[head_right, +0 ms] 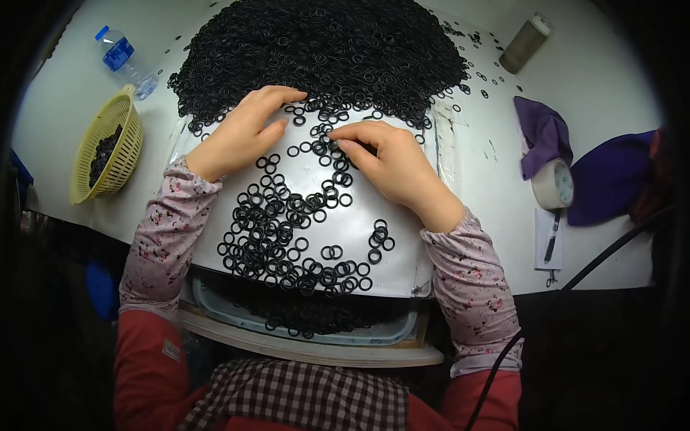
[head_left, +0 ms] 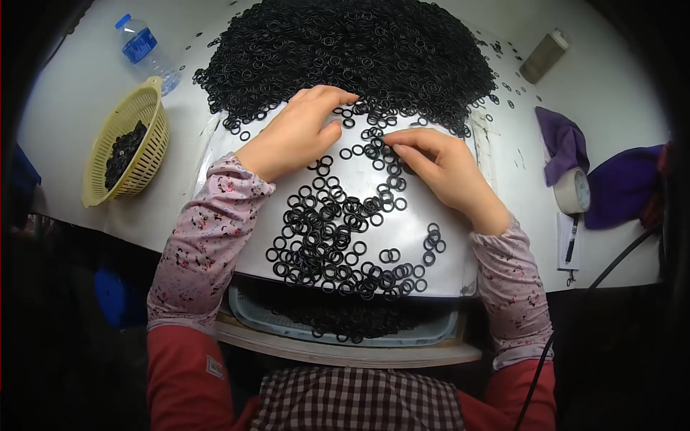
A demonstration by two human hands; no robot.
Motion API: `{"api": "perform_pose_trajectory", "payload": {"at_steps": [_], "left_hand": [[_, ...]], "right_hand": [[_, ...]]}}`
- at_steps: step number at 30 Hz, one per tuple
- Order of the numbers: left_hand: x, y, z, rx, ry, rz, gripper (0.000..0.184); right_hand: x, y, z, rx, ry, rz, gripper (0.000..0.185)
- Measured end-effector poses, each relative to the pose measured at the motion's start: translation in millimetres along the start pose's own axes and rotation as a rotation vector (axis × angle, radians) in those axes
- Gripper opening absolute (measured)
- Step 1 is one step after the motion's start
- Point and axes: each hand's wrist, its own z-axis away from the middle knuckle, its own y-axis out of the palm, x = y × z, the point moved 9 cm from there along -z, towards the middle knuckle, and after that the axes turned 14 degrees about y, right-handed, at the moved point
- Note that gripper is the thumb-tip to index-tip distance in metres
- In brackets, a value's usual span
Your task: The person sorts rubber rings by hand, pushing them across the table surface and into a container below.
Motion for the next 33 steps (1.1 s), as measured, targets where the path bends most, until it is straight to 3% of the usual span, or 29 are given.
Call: {"api": "perform_pose_trajectory", "payload": {"at_steps": [3, 6, 9, 11, 13, 20, 26, 30, 31, 33], "left_hand": [[-0.2, 10.3, 5.0, 0.028, 0.033, -0.071, 0.042], [-9.0, 10.8, 1.8, 0.090, 0.056, -0.044, 0.040], [-17.8, 6.7, -3.5, 0.112, 0.080, 0.044, 0.033], [-19.3, 4.9, -3.0, 0.087, 0.128, 0.048, 0.029], [-18.1, 0.9, -2.1, 0.065, 0.034, 0.132, 0.028], [-7.4, -1.0, 0.9, 0.024, -0.012, 0.198, 0.029], [-3.7, 0.6, 1.5, 0.040, -0.024, 0.194, 0.028], [-1.8, 1.6, 1.5, 0.038, -0.028, 0.200, 0.029], [-0.2, 2.0, 1.2, 0.047, -0.045, 0.206, 0.029], [1.5, 2.6, 0.8, 0.044, -0.053, 0.210, 0.029]], "right_hand": [[5.0, -16.6, 0.7, -0.186, -0.028, -0.043, 0.027], [6.2, -20.8, 0.8, -0.362, -0.267, 0.229, 0.027], [-5.2, -13.1, 0.9, -0.122, -0.062, -0.010, 0.020], [4.3, -21.3, 6.2, -0.159, -0.088, -0.016, 0.018], [13.8, -26.6, 11.3, -0.153, -0.093, 0.028, 0.017], [36.1, 23.3, 45.3, 0.145, -0.200, 0.253, 0.022], [57.2, 67.4, 83.3, 0.477, -0.336, 0.148, 0.026], [64.2, 86.0, 99.2, 0.768, -0.347, -0.005, 0.019], [64.5, 87.1, 98.4, 0.754, -0.357, -0.142, 0.017], [66.0, 78.4, 81.7, 0.551, -0.313, -0.125, 0.022]]}}
